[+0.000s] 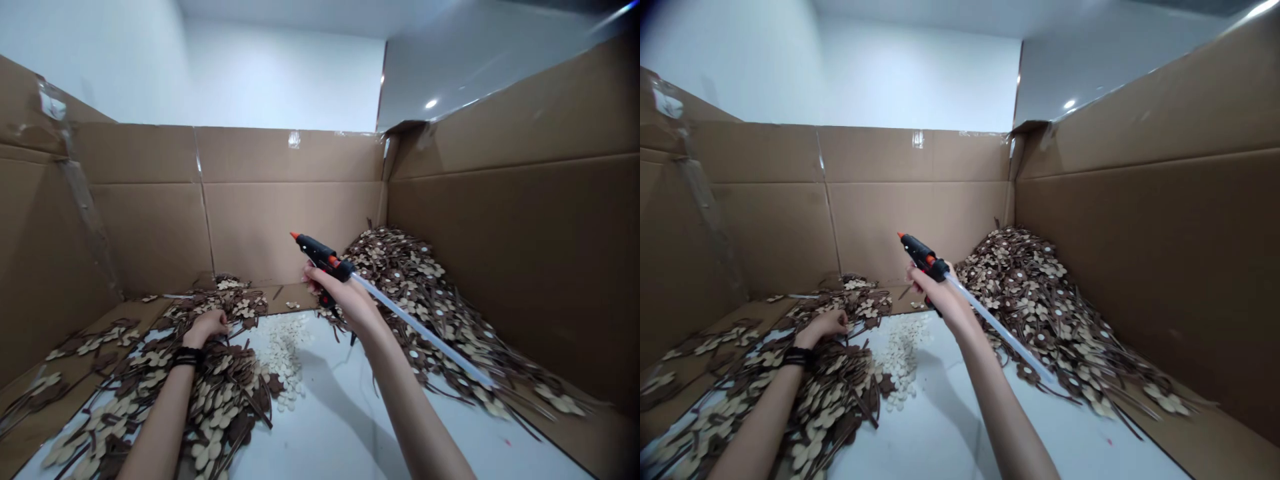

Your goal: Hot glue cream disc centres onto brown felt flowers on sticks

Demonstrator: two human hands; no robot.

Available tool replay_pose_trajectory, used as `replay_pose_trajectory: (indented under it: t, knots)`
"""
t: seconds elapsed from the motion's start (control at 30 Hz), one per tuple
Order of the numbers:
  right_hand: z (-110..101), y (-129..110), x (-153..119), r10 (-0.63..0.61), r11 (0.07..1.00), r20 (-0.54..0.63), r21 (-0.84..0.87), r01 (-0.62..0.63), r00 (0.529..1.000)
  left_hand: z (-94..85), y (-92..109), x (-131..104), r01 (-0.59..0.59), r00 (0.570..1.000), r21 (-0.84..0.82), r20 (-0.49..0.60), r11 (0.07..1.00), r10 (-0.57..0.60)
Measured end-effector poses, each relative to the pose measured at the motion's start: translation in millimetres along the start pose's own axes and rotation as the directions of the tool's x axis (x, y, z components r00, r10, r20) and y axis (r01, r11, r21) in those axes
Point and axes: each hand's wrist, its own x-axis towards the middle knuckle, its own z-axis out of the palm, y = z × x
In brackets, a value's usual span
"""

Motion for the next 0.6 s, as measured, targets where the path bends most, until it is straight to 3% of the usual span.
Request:
replay_pose_trajectory:
  t: [0.23, 0.5, 0.6]
  knots:
    - [8.6, -11.1, -5.6, -0.016, 1.000, 0.060, -0.003, 0.016, 0.998, 7.3, -1.6, 8.9, -0.035, 0.997, -0.005, -0.075, 0.999, 0.034]
    - [3.7, -16.7, -8.9, -0.050, 0.998, 0.075, -0.022, 0.052, 0.996, -34.7, 4.2, -0.8, -0.143, 0.980, -0.147, -0.157, 0.979, 0.120]
    - [2.7, -18.6, -10.7, -0.046, 0.998, 0.058, -0.050, 0.049, 0.997, -28.9, 3.5, 0.2, -0.118, 0.987, -0.153, -0.123, 0.981, 0.100]
